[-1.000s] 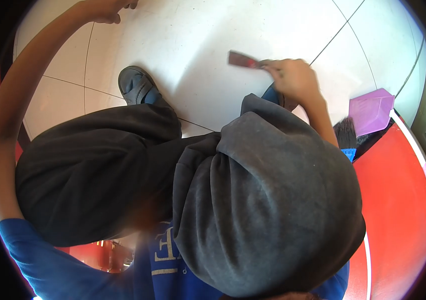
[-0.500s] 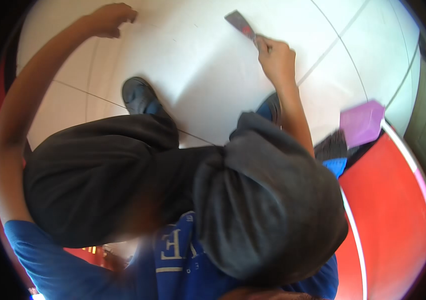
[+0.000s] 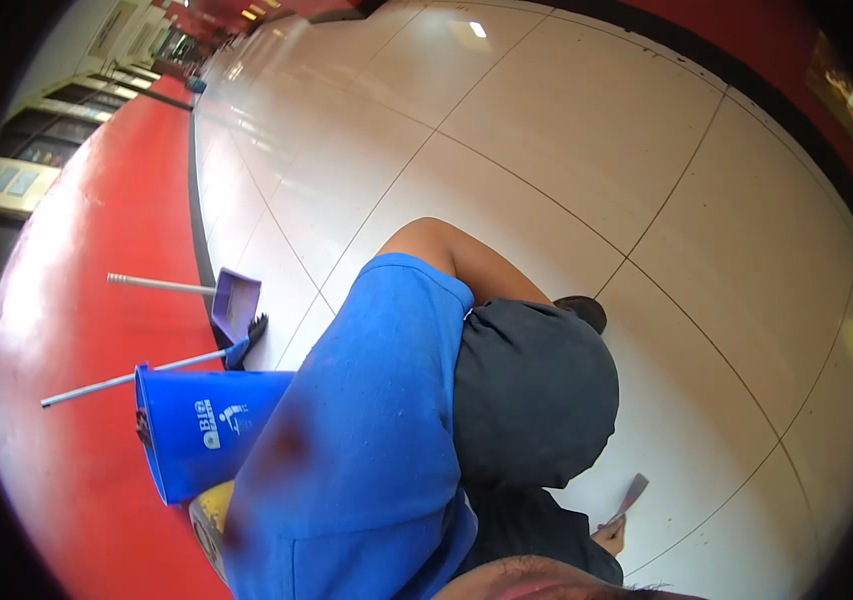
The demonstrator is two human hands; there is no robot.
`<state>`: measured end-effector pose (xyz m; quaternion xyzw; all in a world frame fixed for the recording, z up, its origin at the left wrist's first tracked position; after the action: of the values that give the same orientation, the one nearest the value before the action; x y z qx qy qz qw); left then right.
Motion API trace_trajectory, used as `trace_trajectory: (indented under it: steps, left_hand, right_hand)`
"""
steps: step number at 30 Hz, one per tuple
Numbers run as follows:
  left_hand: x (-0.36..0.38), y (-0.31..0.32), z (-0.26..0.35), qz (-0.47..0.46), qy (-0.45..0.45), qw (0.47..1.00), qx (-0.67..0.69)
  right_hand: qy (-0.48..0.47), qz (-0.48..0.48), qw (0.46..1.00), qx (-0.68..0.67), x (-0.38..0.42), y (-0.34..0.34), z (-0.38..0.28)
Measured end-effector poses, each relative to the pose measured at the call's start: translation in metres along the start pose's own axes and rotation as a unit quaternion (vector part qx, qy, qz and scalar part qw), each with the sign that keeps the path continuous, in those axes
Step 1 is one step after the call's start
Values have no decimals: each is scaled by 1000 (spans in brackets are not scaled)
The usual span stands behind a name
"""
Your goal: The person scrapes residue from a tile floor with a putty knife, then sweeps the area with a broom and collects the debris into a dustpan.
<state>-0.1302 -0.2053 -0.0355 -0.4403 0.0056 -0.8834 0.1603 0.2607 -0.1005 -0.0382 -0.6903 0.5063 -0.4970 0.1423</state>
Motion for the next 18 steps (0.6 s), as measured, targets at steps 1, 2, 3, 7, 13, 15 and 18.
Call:
trace_trajectory:
  steps: [1, 2, 3, 7, 13, 15, 18]
  left_hand:
    - [1, 1, -9, 27, 0, 1000, 9]
    - [3, 3, -13, 49, 0, 999, 12]
    - [5, 7, -14, 61, 1, 998, 10]
    - [0, 20, -10, 70, 4, 997, 16]
    - [-9, 35, -18, 75, -11, 997, 9]
    - [15, 22, -13, 196, 11, 980, 27]
    - [16, 20, -11, 208, -29, 976, 60]
  right_hand:
    - [14, -15, 1000, 9, -4, 5, 7]
    - [34, -22, 999, 15, -5, 5, 14]
    - [50, -26, 998, 12, -12, 4, 11]
    - [-9, 0, 1000, -10, -29, 11, -64]
    - [-27, -3, 997, 75, -22, -19, -18]
    - [-16, -11, 995, 93, -8, -24, -4]
    - [-30, -32, 993, 110, 1, -11, 0]
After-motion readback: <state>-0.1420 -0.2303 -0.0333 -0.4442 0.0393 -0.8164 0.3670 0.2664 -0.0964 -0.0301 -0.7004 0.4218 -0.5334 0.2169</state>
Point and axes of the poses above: each hand's wrist, its own x-axis away from the middle knuckle, its own y-axis out of the palm, z = x × y, the point moved 7 cm from there along -x, towards the middle knuckle, and after that the axes turned 12 degrees about y, right-handed, at the moved point
